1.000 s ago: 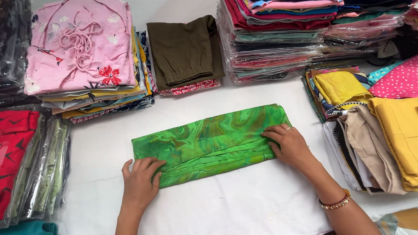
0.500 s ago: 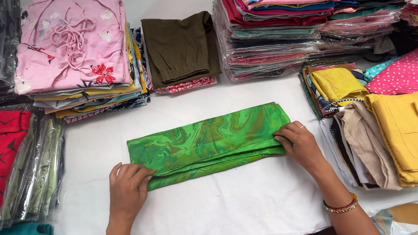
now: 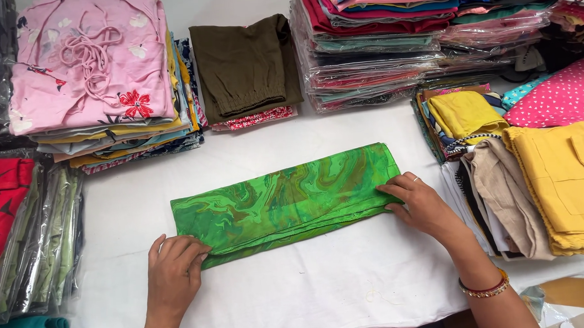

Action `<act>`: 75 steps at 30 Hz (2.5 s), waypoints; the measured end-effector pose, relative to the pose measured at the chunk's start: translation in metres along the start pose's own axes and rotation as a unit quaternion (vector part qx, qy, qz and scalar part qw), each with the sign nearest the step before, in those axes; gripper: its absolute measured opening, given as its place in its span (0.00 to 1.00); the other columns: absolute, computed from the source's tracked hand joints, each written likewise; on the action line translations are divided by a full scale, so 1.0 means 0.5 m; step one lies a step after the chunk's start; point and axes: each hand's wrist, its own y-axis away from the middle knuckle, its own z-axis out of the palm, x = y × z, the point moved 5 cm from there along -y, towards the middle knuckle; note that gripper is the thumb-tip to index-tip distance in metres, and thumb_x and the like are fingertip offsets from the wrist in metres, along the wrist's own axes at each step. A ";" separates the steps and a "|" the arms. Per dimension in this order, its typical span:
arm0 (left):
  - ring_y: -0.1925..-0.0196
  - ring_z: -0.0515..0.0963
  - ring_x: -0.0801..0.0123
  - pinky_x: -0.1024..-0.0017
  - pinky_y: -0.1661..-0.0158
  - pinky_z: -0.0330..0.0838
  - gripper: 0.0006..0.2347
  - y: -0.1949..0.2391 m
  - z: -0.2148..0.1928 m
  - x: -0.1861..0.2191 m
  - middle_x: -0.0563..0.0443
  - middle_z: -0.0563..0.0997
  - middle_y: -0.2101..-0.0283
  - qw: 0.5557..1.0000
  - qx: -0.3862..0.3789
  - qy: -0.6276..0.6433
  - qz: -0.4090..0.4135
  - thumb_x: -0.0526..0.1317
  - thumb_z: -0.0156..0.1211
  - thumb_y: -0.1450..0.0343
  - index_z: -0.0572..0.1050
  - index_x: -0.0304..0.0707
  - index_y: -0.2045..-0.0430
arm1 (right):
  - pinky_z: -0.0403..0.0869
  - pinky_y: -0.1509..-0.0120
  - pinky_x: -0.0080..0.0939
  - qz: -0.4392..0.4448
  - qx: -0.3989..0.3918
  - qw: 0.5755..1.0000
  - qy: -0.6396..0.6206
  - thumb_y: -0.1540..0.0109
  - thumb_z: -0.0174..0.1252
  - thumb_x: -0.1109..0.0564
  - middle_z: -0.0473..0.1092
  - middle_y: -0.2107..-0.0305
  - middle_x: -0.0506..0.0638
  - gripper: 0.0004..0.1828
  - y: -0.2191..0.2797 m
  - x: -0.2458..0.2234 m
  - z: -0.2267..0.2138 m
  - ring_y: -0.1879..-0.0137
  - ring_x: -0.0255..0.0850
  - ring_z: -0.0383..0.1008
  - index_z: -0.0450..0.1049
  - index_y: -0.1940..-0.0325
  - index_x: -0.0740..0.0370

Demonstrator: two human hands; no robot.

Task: The person folds a pink floral top, a yellow pair of shorts, and a green patterned skirt on a white table. The person ties the drawstring of the top and neatly stacks each folded item.

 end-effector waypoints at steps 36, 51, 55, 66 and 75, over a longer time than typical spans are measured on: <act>0.33 0.63 0.50 0.50 0.35 0.55 0.27 -0.111 0.150 0.195 0.47 0.63 0.32 0.927 -0.291 -0.119 0.205 0.25 0.56 0.38 0.68 0.49 0.44 | 0.74 0.43 0.55 0.293 -0.053 0.955 0.009 0.47 0.72 0.52 0.72 0.51 0.61 0.51 -0.057 0.080 0.071 0.48 0.60 0.76 0.52 0.25 0.40; 0.58 0.78 0.54 0.57 0.60 0.75 0.20 -0.118 0.279 0.223 0.46 0.74 0.60 0.975 -0.115 0.125 0.141 0.26 0.52 0.35 0.75 0.40 0.48 | 0.76 0.46 0.56 0.263 -0.024 0.965 -0.006 0.50 0.74 0.53 0.74 0.55 0.62 0.56 -0.065 0.075 0.094 0.50 0.61 0.77 0.49 0.25 0.39; 0.57 0.79 0.54 0.57 0.60 0.75 0.16 -0.118 0.278 0.212 0.46 0.76 0.60 0.974 -0.097 0.160 0.129 0.30 0.55 0.31 0.76 0.41 0.48 | 0.77 0.53 0.59 0.262 -0.017 0.965 0.011 0.45 0.68 0.55 0.77 0.70 0.63 0.51 -0.107 -0.057 0.051 0.61 0.61 0.80 0.50 0.23 0.36; 0.48 0.78 0.71 0.71 0.49 0.74 0.21 -0.147 0.393 0.051 0.49 0.79 0.49 0.651 -0.089 0.723 -0.216 0.49 0.47 0.18 0.68 0.30 0.38 | 0.80 0.55 0.50 -0.006 -0.069 0.981 -0.180 0.43 0.64 0.59 0.78 0.51 0.56 0.50 -0.209 -0.377 0.122 0.61 0.54 0.82 0.46 0.23 0.44; 0.42 0.79 0.49 0.59 0.43 0.71 0.40 -0.152 0.278 0.093 0.34 0.77 0.43 0.863 -0.031 0.483 -0.148 0.26 0.62 0.35 0.48 0.52 0.28 | 0.73 0.35 0.49 -0.074 0.006 0.991 -0.110 0.41 0.68 0.51 0.73 0.42 0.54 0.37 -0.190 -0.270 0.135 0.35 0.51 0.73 0.64 0.28 0.48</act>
